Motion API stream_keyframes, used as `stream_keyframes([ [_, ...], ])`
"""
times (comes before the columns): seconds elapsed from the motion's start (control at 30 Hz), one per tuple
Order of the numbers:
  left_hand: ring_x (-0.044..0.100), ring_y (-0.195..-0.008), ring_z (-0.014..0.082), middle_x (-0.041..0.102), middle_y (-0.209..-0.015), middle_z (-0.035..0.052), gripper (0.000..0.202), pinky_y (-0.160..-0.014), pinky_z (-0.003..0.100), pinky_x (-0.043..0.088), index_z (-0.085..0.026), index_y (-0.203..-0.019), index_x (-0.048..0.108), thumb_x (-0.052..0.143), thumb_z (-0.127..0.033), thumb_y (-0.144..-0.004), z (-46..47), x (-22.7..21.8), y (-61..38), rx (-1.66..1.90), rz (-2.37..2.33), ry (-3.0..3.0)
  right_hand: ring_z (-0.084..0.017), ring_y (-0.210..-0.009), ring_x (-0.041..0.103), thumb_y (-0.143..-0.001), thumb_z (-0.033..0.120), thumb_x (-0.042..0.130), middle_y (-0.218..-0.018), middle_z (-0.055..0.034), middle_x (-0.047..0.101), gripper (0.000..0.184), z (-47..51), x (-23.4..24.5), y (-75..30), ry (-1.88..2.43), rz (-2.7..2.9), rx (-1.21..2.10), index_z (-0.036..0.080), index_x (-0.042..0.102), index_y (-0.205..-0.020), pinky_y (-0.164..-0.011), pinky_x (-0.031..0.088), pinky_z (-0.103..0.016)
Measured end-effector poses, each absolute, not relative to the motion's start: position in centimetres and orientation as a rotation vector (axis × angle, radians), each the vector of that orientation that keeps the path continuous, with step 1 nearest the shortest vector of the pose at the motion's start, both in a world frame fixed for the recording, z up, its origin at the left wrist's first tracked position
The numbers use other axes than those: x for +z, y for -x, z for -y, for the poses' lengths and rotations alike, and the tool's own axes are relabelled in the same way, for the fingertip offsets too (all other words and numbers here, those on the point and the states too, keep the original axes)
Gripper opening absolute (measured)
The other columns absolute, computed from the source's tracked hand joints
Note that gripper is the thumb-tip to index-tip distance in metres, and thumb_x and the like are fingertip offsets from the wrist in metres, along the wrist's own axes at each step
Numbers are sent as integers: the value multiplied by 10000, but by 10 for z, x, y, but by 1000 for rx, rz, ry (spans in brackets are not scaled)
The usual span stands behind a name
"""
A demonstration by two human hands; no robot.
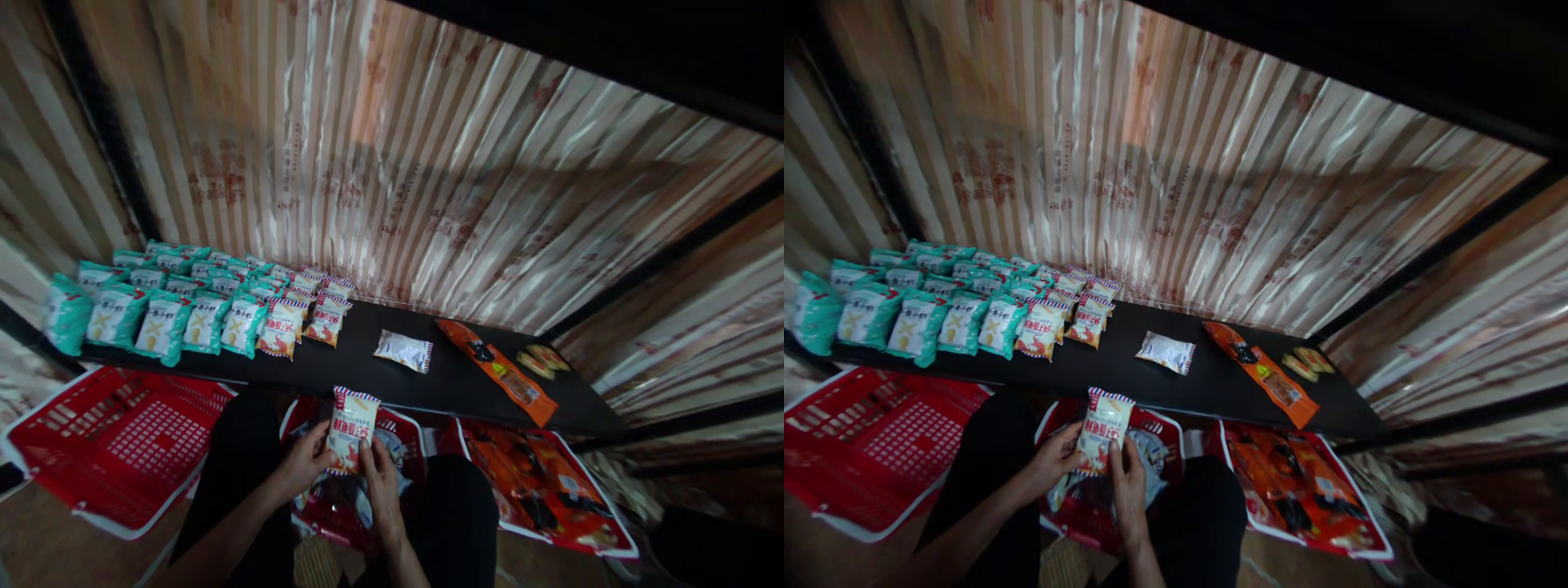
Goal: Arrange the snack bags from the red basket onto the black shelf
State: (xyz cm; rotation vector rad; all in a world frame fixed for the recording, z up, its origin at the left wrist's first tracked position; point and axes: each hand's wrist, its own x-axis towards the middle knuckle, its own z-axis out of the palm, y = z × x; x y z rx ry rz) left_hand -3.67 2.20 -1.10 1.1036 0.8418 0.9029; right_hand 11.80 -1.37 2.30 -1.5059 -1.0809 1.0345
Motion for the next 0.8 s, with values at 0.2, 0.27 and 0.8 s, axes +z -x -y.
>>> stream_keyframes([
  [0.2, 588, -1057, 229, 608, -1189, 89, 572, -932, 392, 441, -183, -1234, 468, 566, -182, -671, -37, -1, 49, 912, -868, -1188, -215, -834, 624, -755, 493, 573, -922, -77, 687, 383, 0, 29, -113, 1434, 1140, 1096, 170, 642, -949, -753, 487, -312],
  [0.27, 575, -1081, 233, 597, -1208, 89, 565, -942, 398, 433, -186, -1228, 478, 561, -181, -669, -42, 2, 52, 924, -899, -1218, -214, -816, 628, -757, 489, 571, -903, -75, 689, 372, -5, 32, -110, 1419, 1164, 1116, 170, 637, -937, -740, 488, -307],
  [0.8, 559, -1080, 221, 623, -1148, 79, 416, -970, 355, 396, -195, -1141, 580, 521, -228, -730, -69, 30, 68, 1092, -1383, -1558, -214, -800, 618, -760, 480, 548, -871, -69, 686, 363, -52, 48, -91, 1421, 1302, 1018, 156, 618, -909, -719, 471, -298],
])
